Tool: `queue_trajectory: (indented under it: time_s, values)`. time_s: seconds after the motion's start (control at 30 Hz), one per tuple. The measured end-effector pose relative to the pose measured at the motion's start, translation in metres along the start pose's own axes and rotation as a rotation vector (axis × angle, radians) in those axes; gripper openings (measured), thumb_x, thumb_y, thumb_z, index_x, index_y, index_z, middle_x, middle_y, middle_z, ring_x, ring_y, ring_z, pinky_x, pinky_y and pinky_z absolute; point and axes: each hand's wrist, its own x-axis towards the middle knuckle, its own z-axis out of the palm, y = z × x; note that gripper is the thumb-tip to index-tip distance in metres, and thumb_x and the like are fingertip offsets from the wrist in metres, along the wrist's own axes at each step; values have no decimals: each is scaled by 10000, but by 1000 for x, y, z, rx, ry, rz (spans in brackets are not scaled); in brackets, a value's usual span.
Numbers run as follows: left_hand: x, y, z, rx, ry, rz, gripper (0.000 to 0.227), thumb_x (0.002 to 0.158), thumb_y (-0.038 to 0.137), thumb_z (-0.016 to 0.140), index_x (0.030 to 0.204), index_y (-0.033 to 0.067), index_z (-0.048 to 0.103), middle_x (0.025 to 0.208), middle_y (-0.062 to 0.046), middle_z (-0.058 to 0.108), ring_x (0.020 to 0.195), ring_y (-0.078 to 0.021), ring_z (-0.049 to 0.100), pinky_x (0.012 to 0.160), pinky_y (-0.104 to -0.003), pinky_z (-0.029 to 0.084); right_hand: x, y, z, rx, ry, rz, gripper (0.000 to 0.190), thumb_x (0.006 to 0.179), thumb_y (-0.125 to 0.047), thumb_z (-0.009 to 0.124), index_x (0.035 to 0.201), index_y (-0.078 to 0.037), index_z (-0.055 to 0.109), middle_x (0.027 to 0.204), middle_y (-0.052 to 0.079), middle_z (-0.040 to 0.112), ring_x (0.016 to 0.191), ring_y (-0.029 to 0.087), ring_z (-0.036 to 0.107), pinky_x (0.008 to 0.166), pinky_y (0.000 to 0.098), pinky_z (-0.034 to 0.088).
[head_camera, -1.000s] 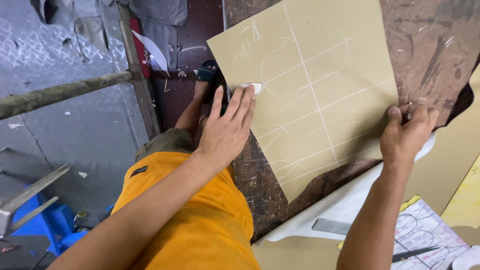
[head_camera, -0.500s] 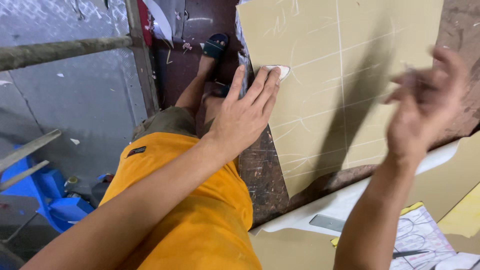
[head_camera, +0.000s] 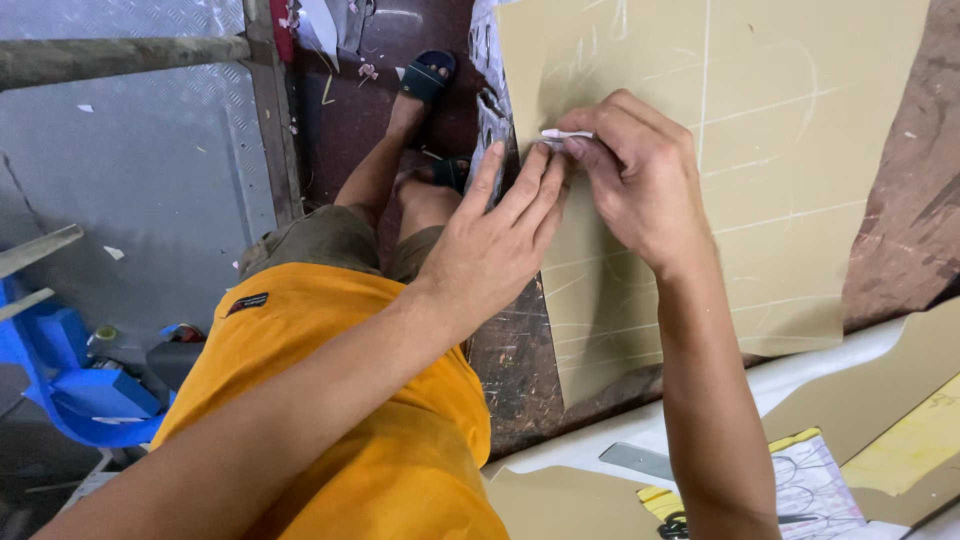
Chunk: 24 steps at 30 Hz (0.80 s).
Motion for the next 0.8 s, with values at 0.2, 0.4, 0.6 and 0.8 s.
queue_trajectory:
  time_s: [0.2,0.4,0.6,0.8]
  values:
    - [0,0,2,-23,18,-15,495,945,296,552,1331,8,664,1540,-174,512,1470,-323,387,1231,-580,231,10,-6,1,-24,-65,-7,143,957,74,728,1083,10,746,908,113,657,757,235,641,693,334,509]
    - [-1,1,6,-62,28,-18,481,932,292,573,1307,10,673,1516,-169,529,1465,-327,390,1225,-589,242,14,-5,2,-39,-82,-90,122,986,43,740,1088,-23,741,947,86,669,820,227,685,730,325,546]
    - [-1,1,5,-77,11,-24,488,928,294,582,1328,28,672,1505,-153,539,1475,-326,383,1226,-624,208,15,-6,2,-76,-94,-81,108,975,18,754,1071,-31,749,916,83,657,766,228,676,681,335,537]
    - [-3,0,4,-59,-1,-29,532,938,301,586,1390,29,658,1528,-134,526,1484,-339,376,1229,-643,180,19,-4,4,-87,-115,-158,90,992,19,760,1064,-30,736,937,84,651,834,249,677,751,351,542]
